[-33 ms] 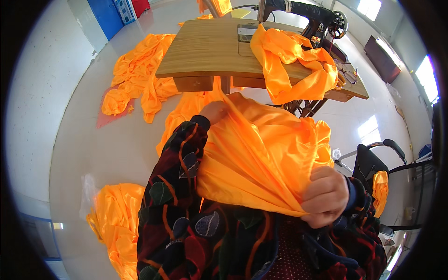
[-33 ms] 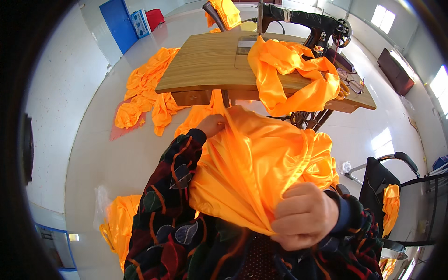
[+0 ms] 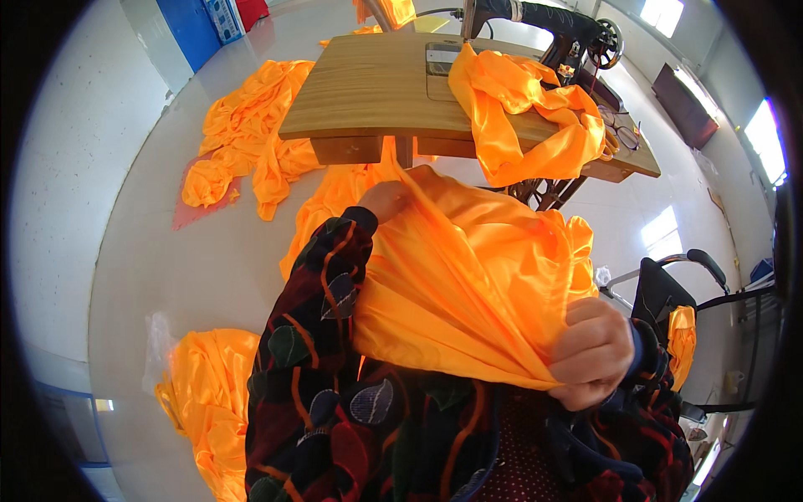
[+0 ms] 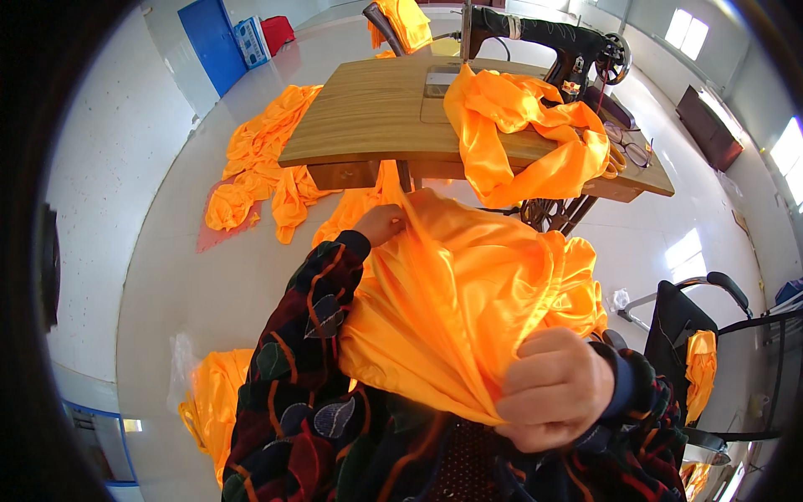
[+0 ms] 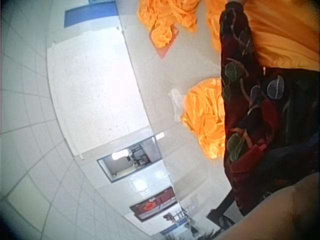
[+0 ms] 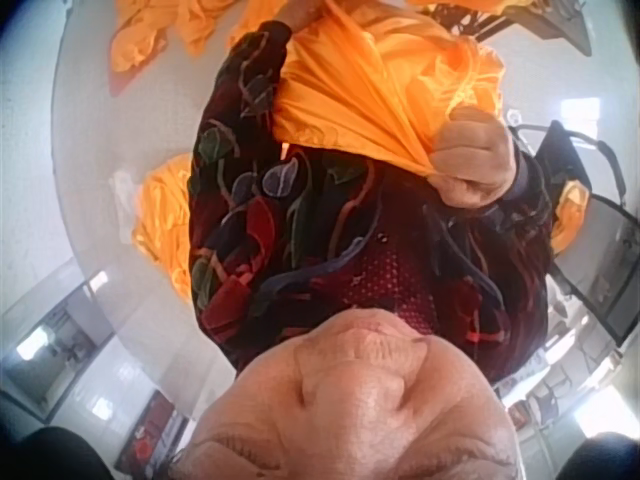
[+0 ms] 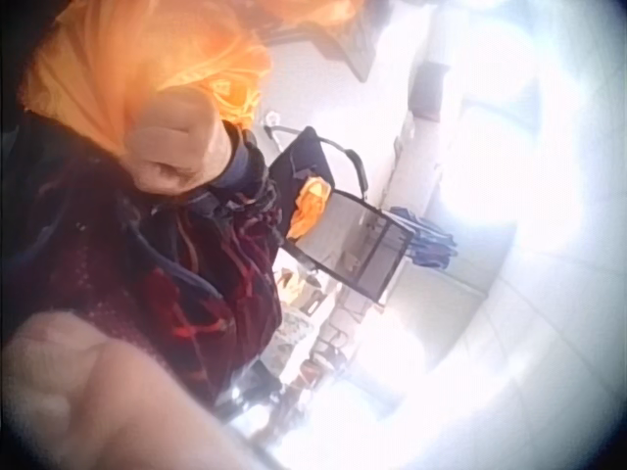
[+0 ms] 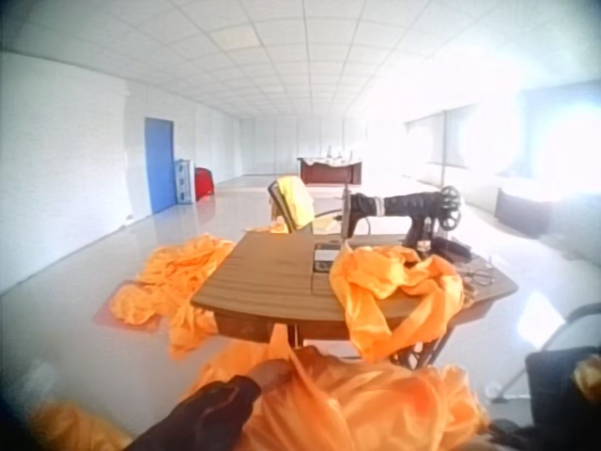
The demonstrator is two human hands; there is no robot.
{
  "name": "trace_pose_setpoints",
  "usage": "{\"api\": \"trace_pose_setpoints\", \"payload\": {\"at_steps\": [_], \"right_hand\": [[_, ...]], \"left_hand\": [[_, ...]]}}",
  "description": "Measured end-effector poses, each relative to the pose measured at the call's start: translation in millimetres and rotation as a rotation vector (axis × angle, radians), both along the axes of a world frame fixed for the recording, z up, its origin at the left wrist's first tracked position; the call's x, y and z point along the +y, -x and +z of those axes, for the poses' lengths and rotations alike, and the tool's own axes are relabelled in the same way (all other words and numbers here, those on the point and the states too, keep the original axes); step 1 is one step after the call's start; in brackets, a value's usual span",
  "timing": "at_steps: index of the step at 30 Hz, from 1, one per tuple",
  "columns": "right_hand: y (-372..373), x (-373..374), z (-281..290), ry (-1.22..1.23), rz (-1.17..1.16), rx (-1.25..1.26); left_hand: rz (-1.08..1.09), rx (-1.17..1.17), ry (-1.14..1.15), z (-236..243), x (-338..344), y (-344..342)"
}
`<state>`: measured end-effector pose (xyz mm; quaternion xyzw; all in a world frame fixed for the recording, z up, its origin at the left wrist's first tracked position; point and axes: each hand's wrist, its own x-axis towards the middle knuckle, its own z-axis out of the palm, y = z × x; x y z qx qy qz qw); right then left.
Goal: The person folds a large piece of orange fabric by hand, repeatedly aligning edges and smoothing the material. The person then places the folded fabric onto a nearby chair.
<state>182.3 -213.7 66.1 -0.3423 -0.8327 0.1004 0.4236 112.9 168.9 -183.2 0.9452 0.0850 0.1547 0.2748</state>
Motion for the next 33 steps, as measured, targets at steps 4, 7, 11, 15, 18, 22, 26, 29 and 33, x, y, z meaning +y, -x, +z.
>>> {"api": "trace_pose_setpoints", "payload": {"at_steps": [4, 7, 11, 15, 18, 22, 26, 29, 33], "right_hand": [[-11.3, -20.0, 0.4, -0.065, -0.052, 0.092], [-16.9, -32.1, -10.2, -0.306, -0.352, 0.298], [-48.5, -57.3, -3.6, -0.207, -0.711, 0.163], [-79.8, -54.2, -7.9, -0.119, -0.686, 0.273], [-93.5, -48.6, -5.5, -0.008, -0.716, 0.452], [-104.8, -42.2, -3.1, 0.024, -0.719, 0.494], [-110.2, -43.6, -5.5, 0.034, -0.75, 0.488], [-111.5, -45.3, -6.6, 0.037, -0.766, 0.451], [-110.5, -45.5, -6.9, 0.048, -0.805, 0.466]], "left_hand": [[0.118, -0.127, -0.074, -3.9, 2.7, 3.9], [0.273, -0.306, 0.239, 3.1, 10.4, 33.8], [0.433, -0.362, 0.63, 31.9, 18.4, 117.6], [0.446, -0.659, 0.587, 99.5, -1.0, 182.1], [0.544, -0.706, 0.326, 145.4, -45.3, 221.8], [0.534, -0.61, 0.289, 133.5, -114.8, 243.1], [0.513, -0.434, 0.306, 84.9, -158.6, 244.8], [0.388, -0.41, 0.328, 70.9, -169.1, 244.4], [0.266, -0.333, 0.228, 73.0, -181.2, 238.3]]}}
